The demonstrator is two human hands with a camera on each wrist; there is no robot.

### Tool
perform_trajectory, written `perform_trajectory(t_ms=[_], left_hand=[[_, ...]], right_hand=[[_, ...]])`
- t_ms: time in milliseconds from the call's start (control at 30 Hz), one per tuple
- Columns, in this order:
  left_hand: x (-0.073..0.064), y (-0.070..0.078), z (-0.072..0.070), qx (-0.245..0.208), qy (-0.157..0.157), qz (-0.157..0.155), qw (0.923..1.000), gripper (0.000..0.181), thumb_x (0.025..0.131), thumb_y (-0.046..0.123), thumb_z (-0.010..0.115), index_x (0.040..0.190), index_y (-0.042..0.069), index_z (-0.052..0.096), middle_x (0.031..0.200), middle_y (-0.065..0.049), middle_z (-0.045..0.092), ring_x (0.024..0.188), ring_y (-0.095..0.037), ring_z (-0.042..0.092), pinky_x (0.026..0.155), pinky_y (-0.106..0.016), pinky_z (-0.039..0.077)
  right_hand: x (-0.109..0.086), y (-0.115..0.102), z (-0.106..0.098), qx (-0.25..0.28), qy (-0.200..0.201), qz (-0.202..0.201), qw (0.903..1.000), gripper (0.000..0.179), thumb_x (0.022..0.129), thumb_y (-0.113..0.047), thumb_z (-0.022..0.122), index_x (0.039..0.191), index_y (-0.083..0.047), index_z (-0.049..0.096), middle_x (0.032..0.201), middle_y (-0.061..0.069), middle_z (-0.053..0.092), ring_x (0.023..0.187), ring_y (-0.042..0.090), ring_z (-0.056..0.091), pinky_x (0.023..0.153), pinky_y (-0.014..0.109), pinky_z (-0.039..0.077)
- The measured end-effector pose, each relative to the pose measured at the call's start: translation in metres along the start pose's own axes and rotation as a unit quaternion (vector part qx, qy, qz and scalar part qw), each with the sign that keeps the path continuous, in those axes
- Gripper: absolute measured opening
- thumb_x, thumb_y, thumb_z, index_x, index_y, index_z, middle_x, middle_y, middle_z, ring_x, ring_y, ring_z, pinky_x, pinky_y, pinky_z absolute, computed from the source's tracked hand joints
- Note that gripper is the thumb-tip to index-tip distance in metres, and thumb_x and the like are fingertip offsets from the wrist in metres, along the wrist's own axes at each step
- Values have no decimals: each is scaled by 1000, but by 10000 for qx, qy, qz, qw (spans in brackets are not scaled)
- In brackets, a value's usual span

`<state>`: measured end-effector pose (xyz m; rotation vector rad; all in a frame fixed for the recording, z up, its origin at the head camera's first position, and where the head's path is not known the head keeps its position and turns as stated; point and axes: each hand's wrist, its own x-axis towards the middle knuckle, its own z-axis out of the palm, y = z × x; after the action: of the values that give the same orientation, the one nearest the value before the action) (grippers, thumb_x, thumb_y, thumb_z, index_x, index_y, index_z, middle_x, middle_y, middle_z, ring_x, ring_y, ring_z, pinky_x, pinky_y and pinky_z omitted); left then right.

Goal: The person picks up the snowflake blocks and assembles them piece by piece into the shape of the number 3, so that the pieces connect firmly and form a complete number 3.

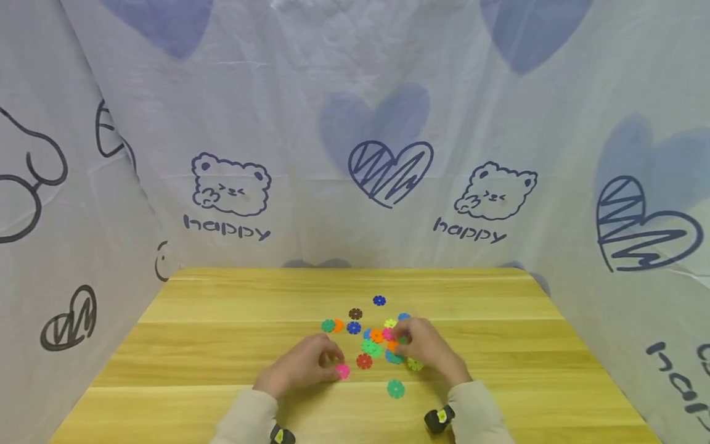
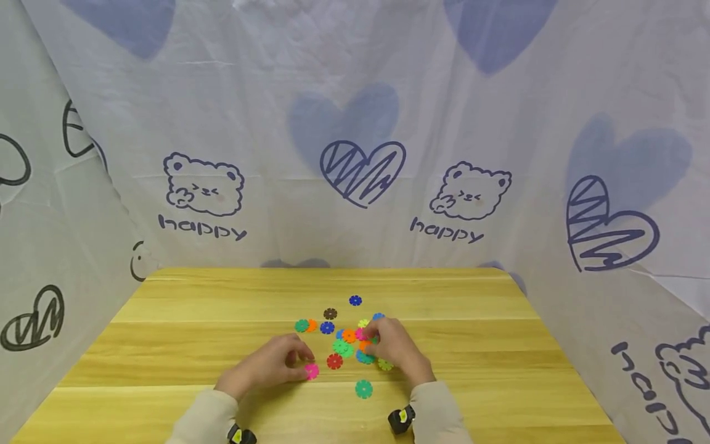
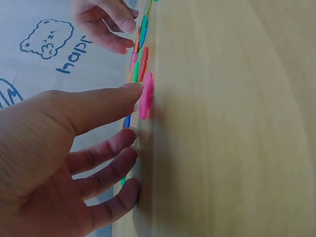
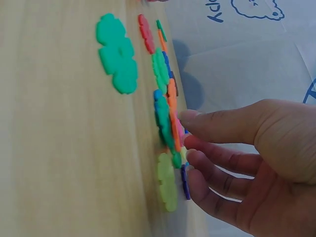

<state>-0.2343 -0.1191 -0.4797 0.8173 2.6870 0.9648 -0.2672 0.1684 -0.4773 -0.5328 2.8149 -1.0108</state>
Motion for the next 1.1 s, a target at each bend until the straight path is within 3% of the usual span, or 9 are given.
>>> perform_trajectory(t_ms=[200, 467, 600, 800, 1100], left_hand=[[0, -2, 5, 44, 51, -118, 9999, 26, 83, 23, 85, 104, 12, 75, 96, 0, 68, 86, -12, 58, 77, -26, 50], [1, 3, 6, -90, 56, -272, 9996, 26, 80, 19, 87, 99, 8, 72, 94, -1, 70, 87, -14, 61, 81, -31, 55], [0, 3, 7, -153, 131, -306, 9993, 25, 80, 16, 87, 95, 9, 69, 90, -1, 67, 84, -13, 58, 77, -27, 53], [1, 2, 8, -291, 162, -254, 9991, 23, 81, 13, 86, 93, 11, 66, 83, 2, 63, 76, -10, 54, 68, -22, 48], [-1, 0, 3, -710, 281, -243, 9968, 14, 88, 11, 79, 94, 14, 66, 86, 2, 65, 79, -12, 58, 72, -24, 50]], right_hand=[[-1, 3, 4, -194, 118, -160, 9996, 20, 84, -2, 81, 103, -5, 76, 98, 6, 74, 87, 15, 61, 77, 30, 55], [-3, 2, 6, -227, 98, -140, 9996, 20, 84, 0, 80, 104, -4, 77, 97, 7, 74, 87, 17, 63, 79, 35, 59], [-2, 2, 6, -285, 72, -156, 9994, 21, 85, 0, 80, 105, -3, 77, 97, 7, 74, 89, 18, 64, 80, 37, 59], [-4, 2, 5, -344, -30, -202, 9992, 20, 87, -2, 79, 106, -2, 76, 101, 9, 71, 93, 23, 64, 82, 42, 59], [-3, 7, 6, -326, 39, -219, 9992, 16, 87, -4, 80, 100, -6, 72, 97, 6, 68, 91, 20, 61, 81, 38, 57]])
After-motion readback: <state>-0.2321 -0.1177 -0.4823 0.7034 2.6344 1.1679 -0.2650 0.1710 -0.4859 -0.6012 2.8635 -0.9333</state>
